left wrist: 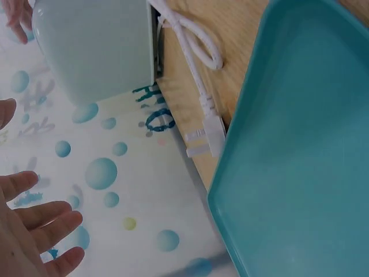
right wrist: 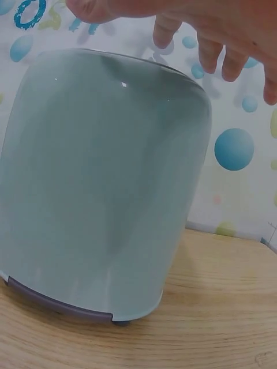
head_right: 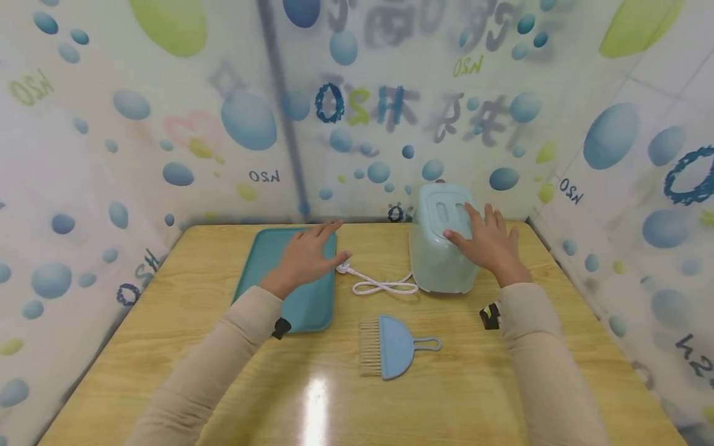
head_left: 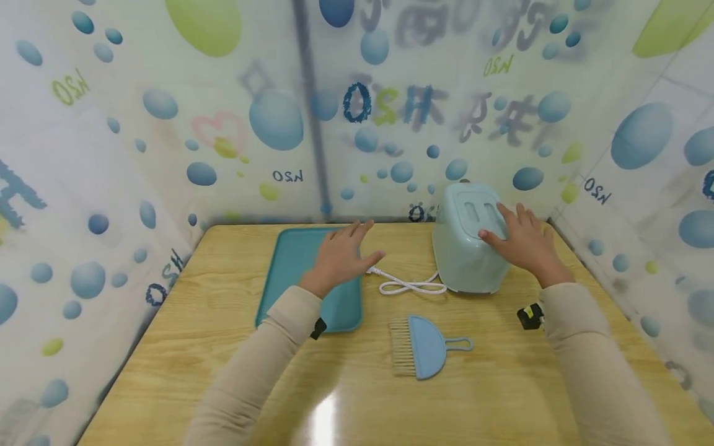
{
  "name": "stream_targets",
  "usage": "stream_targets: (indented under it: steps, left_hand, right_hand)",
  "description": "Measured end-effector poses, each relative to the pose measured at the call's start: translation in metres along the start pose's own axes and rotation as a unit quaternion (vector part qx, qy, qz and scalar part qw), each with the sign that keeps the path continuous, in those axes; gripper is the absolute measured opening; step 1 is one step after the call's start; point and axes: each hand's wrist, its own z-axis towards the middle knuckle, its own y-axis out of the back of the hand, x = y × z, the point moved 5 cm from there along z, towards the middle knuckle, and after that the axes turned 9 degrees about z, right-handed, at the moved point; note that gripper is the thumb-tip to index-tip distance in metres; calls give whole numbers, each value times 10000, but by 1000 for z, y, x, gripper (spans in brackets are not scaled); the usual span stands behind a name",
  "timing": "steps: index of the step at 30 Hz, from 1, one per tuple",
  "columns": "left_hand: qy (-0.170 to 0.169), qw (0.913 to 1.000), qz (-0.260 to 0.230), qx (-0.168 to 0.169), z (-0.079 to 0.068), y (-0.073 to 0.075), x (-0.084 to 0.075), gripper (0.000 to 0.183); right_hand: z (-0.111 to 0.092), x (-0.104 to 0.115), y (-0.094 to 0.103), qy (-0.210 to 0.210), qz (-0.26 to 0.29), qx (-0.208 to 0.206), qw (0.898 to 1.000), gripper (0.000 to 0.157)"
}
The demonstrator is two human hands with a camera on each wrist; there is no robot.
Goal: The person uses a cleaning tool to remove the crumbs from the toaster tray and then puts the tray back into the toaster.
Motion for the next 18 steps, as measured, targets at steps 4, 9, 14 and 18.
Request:
stream_targets:
  steps: [4,9,14,18]
  left_hand:
    - [-89,9999,58,-19,2,-6,-11,73]
    - [-108,9999,1,-79,6,-14,-25,72]
    - [-66,9999,-114,66,10,-23,-38,72]
    - [-68,9996,-249,140,15,-28,-48,74]
  right_hand:
    - [-1,-6,-2,-35,40,27,10000,93]
    - [-1,-11,-9,-50,63,9,10000,91]
    - [-1,-14,-15,-28,76,-12,10000,89]
    - [-1,-16,-18,-35,148,19,9999,88]
